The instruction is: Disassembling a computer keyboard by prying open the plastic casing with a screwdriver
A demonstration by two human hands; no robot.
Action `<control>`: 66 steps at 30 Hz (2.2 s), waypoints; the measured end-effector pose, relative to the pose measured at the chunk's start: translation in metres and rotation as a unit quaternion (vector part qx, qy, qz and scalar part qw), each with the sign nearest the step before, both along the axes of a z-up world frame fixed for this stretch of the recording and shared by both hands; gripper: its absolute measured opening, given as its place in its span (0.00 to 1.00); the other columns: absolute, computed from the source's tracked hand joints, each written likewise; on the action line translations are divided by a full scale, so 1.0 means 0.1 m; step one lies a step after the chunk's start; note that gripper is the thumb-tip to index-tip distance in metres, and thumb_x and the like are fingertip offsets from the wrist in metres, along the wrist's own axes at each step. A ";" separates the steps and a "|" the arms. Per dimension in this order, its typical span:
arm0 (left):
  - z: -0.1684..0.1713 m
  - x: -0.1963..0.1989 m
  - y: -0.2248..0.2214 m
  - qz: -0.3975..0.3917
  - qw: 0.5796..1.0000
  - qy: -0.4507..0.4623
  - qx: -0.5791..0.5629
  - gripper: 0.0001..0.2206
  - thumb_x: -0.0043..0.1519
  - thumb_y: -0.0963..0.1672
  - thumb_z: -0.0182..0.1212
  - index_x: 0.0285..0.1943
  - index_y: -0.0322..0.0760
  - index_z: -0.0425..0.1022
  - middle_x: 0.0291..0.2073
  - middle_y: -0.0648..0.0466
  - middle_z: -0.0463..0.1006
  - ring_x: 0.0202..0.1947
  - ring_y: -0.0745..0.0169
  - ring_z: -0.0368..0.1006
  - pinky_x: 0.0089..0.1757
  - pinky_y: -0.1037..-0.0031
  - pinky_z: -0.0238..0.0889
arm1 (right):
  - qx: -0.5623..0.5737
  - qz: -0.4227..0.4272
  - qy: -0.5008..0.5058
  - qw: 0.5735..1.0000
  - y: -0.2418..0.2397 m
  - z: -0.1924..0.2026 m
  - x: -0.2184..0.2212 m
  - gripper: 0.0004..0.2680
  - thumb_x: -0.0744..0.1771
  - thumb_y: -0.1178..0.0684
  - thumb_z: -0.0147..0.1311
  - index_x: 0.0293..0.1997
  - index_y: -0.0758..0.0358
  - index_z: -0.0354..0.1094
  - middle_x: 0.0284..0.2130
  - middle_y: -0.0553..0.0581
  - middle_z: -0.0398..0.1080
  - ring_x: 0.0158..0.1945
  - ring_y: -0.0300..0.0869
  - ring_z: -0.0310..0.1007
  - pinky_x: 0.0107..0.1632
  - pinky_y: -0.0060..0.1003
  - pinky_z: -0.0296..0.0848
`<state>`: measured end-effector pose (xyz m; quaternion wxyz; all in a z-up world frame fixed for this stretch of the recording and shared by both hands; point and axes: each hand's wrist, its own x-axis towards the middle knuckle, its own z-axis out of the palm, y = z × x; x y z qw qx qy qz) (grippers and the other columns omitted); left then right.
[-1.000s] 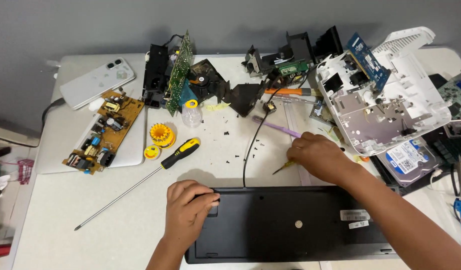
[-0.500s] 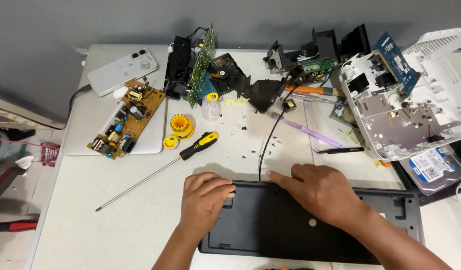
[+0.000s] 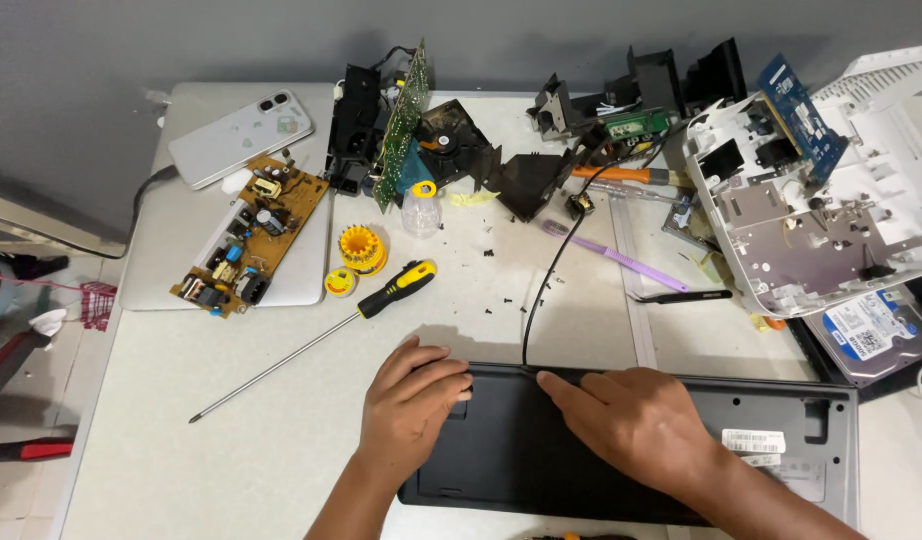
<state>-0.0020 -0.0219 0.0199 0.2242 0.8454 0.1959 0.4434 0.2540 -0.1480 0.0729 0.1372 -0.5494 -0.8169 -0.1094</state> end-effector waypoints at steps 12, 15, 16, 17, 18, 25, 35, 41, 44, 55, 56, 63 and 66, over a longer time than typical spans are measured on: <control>-0.06 0.04 -0.01 -0.019 1.000 -0.013 -0.019 0.05 0.63 0.38 0.63 0.44 0.34 0.82 0.45 0.54 0.84 0.47 0.53 0.75 0.49 0.63 0.70 | -0.052 -0.065 -0.128 0.988 0.06 -0.01 -0.27 0.17 0.59 0.56 0.56 0.53 0.50 0.70 0.20 0.46 0.64 0.17 0.44 0.67 0.19 0.43 0.66; -0.19 0.04 0.01 -0.007 0.999 0.004 -0.046 0.06 0.62 0.39 0.65 0.47 0.36 0.82 0.45 0.56 0.84 0.49 0.56 0.74 0.51 0.66 0.71 | -0.126 -0.045 -0.179 0.975 0.29 -0.12 -0.26 0.07 0.58 0.59 0.58 0.32 0.49 0.66 0.16 0.45 0.64 0.15 0.44 0.68 0.16 0.41 0.61; -0.22 0.04 0.01 -0.008 0.998 0.013 -0.060 0.06 0.63 0.40 0.64 0.47 0.36 0.82 0.44 0.56 0.84 0.49 0.55 0.75 0.52 0.66 0.70 | -0.150 -0.029 -0.182 0.971 0.37 -0.13 -0.26 0.07 0.58 0.59 0.58 0.29 0.48 0.67 0.16 0.47 0.68 0.16 0.46 0.71 0.17 0.42 0.63; -0.25 0.03 0.01 -0.008 0.997 0.023 -0.076 0.06 0.64 0.40 0.63 0.47 0.37 0.83 0.44 0.55 0.85 0.49 0.54 0.75 0.53 0.65 0.69 | -0.175 -0.014 -0.184 0.967 0.43 -0.14 -0.26 0.06 0.58 0.60 0.58 0.25 0.48 0.69 0.17 0.48 0.71 0.18 0.48 0.73 0.17 0.42 0.65; -0.25 0.03 0.02 -0.008 0.997 0.023 -0.076 0.06 0.64 0.40 0.63 0.47 0.37 0.83 0.44 0.55 0.85 0.49 0.54 0.75 0.53 0.65 0.69 | -0.175 -0.014 -0.183 0.967 0.45 -0.19 -0.27 0.06 0.58 0.60 0.58 0.25 0.48 0.69 0.17 0.48 0.71 0.18 0.48 0.73 0.17 0.42 0.65; -0.32 0.04 0.01 -0.002 0.995 0.025 -0.095 0.06 0.63 0.41 0.64 0.46 0.38 0.83 0.43 0.56 0.85 0.48 0.55 0.76 0.53 0.67 0.68 | -0.185 0.039 -0.203 0.961 0.57 -0.37 -0.36 0.07 0.56 0.60 0.57 0.20 0.46 0.65 0.15 0.46 0.68 0.16 0.42 0.69 0.16 0.40 0.60; -0.31 0.04 0.03 -0.009 0.993 0.026 -0.117 0.06 0.62 0.39 0.65 0.46 0.39 0.84 0.43 0.56 0.85 0.49 0.57 0.76 0.53 0.68 0.69 | -0.492 0.041 -0.064 0.867 1.45 0.11 -0.07 0.06 0.64 0.50 0.51 0.31 0.43 0.77 0.31 0.39 0.78 0.40 0.41 0.75 0.37 0.43 0.68; -0.27 0.04 0.06 -0.043 0.995 0.016 -0.089 0.06 0.64 0.39 0.60 0.46 0.35 0.82 0.44 0.51 0.84 0.49 0.54 0.79 0.63 0.52 0.61 | -0.443 0.031 -0.087 0.892 1.41 0.15 0.00 0.04 0.62 0.44 0.56 0.30 0.42 0.77 0.33 0.43 0.75 0.46 0.44 0.74 0.36 0.48 0.67; -0.24 0.05 0.06 -0.037 0.997 0.021 -0.072 0.06 0.64 0.39 0.61 0.46 0.34 0.82 0.45 0.50 0.84 0.50 0.54 0.79 0.62 0.53 0.65 | -0.085 0.140 -0.158 0.974 1.15 -0.17 0.00 0.09 0.59 0.57 0.60 0.17 0.40 0.71 0.19 0.42 0.68 0.33 0.47 0.67 0.36 0.46 0.61; -0.10 0.08 0.08 -0.056 0.994 0.002 -0.089 0.04 0.64 0.38 0.62 0.44 0.32 0.80 0.44 0.50 0.84 0.47 0.52 0.79 0.52 0.59 0.70 | 0.005 0.150 -0.207 0.967 0.90 0.05 -0.23 0.12 0.63 0.63 0.57 0.18 0.50 0.67 0.19 0.49 0.64 0.35 0.48 0.62 0.40 0.41 0.61; -0.10 0.07 0.06 -0.052 0.995 0.001 -0.080 0.04 0.64 0.38 0.62 0.44 0.32 0.80 0.44 0.50 0.84 0.47 0.52 0.80 0.51 0.60 0.70 | 0.012 0.129 -0.233 0.964 0.85 0.05 -0.27 0.12 0.63 0.64 0.57 0.19 0.50 0.68 0.19 0.49 0.63 0.33 0.47 0.61 0.39 0.40 0.61; -0.15 0.07 0.06 -0.051 0.996 -0.001 -0.071 0.05 0.64 0.37 0.61 0.46 0.31 0.80 0.44 0.49 0.84 0.47 0.51 0.79 0.53 0.59 0.69 | 0.006 0.137 -0.227 0.964 0.82 -0.19 -0.23 0.06 0.64 0.58 0.60 0.26 0.50 0.72 0.27 0.48 0.71 0.42 0.48 0.67 0.50 0.45 0.66; -0.15 0.06 0.06 -0.045 0.997 -0.002 -0.063 0.04 0.63 0.37 0.61 0.44 0.31 0.79 0.43 0.50 0.84 0.47 0.51 0.80 0.51 0.60 0.69 | -0.019 0.115 -0.305 0.945 0.77 -0.27 -0.20 0.02 0.65 0.52 0.58 0.36 0.45 0.74 0.32 0.48 0.71 0.43 0.47 0.67 0.56 0.47 0.62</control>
